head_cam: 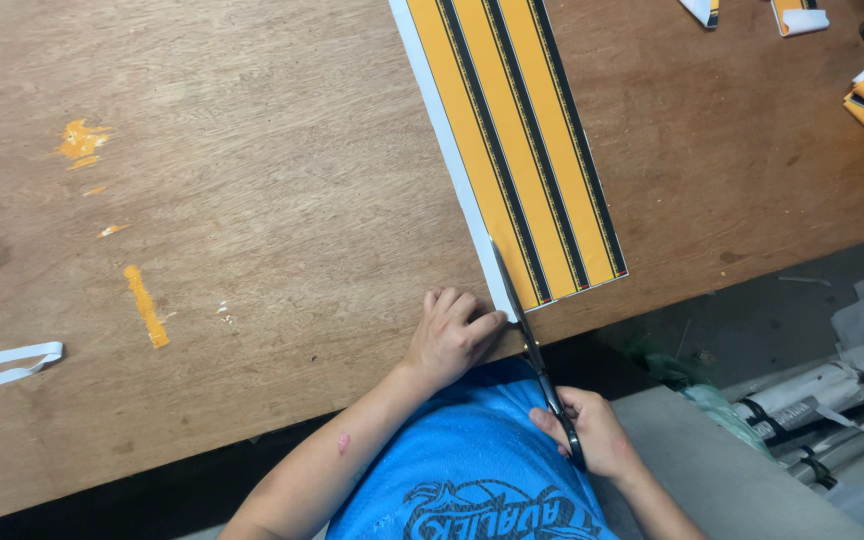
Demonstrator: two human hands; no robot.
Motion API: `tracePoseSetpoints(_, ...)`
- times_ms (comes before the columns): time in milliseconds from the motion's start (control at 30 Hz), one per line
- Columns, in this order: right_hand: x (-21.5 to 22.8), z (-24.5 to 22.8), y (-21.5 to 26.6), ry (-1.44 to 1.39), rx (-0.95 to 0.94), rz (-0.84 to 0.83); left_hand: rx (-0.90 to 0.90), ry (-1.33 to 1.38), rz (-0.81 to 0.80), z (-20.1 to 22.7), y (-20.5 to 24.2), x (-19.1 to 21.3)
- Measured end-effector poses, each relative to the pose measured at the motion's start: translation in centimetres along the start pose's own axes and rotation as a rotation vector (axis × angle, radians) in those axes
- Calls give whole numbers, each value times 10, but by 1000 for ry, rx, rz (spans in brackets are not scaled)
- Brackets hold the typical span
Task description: The person uses shears to cut a long yellow and black striped fabric strip on a wooden table. They repeatedly trim the edges and separate sections of the fabric, moving cut pieces aside as they work.
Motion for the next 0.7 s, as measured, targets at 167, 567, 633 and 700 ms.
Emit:
tracePoseSetpoints(167, 0, -14, -17, -138, 156, -56, -4, 18, 8, 1, -1, 2)
tracePoseSetpoints(567, 7, -47, -39, -42, 154, 1, 14, 2, -14, 1, -1, 0)
tracePoseSetpoints(633, 7, -50, -40, -35, 146, 17, 15, 13, -3, 0, -1, 0)
tracePoseSetpoints(700, 7, -51, -37, -50, 135, 32, 21, 15, -8, 1, 0, 0)
Point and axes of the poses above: each hand's wrist, its own y-axis away from the middle knuckle, its own x-axis out of the back of the hand, z = x × y, the point moved 3 cm from there along -y, towards the middle knuckle, and after that the axes turned 2 degrees about y, right-handed, at the moved point
